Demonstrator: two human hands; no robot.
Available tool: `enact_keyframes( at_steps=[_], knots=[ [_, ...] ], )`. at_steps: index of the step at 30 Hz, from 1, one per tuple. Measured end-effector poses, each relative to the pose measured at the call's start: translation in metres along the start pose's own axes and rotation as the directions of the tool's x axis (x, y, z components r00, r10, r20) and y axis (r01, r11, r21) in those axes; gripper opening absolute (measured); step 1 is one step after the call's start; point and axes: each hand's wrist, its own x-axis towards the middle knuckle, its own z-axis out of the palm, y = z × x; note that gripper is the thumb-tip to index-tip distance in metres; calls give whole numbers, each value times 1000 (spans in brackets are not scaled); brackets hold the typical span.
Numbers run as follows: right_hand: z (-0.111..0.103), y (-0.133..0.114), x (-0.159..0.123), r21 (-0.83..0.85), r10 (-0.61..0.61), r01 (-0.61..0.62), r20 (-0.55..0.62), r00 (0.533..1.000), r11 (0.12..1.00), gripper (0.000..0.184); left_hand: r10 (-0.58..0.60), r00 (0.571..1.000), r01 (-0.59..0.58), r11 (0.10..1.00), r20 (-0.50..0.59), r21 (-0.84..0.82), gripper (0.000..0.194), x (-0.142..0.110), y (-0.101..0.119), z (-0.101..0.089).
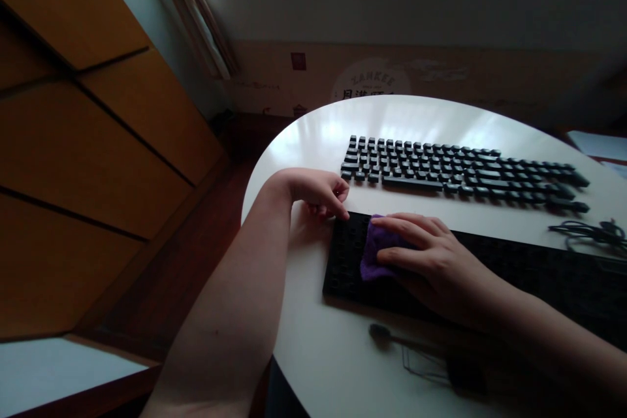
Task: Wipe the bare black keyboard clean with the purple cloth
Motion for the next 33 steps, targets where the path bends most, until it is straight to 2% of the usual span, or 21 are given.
enact_keyframes(
  at_steps=[6, 13, 22, 24, 27, 29, 30, 33],
  knots=[
    [-1, 0, 2, 63, -25, 23, 31, 999, 998, 20, 5, 1000, -5, 1000, 21, -17, 41, -1, 0, -2],
    [4, -4, 2, 93, 44, -37, -73, 996, 995, 21, -17, 1000, 16, 1000, -17, -21, 41, -3, 3, 2],
    [-1, -1, 3, 89, -27, 22, 49, 998, 996, 21, 9, 1000, -9, 998, -3, -56, 43, -5, 2, 2],
    [-1, -2, 2, 87, -18, 16, 20, 1000, 996, 20, 8, 1000, -9, 998, -10, -58, 45, -6, 3, 2],
    [-7, -1, -2, 169, 25, -9, -96, 995, 986, 16, 3, 1000, -3, 998, -6, -67, 47, -6, 3, 2],
    [-17, 4, -5, 308, 144, -71, -219, 965, 949, 13, -1, 1000, 0, 997, -2, -75, 47, -6, 4, 1],
    [-23, 7, -8, 383, 237, -118, -279, 931, 916, 11, 0, 1000, 0, 997, -3, -78, 47, -6, 4, 1],
    [-43, 19, -18, 534, 510, -260, -397, 763, 804, 14, 6, 1000, -7, 997, -7, -81, 47, -5, 4, 0]
  ],
)
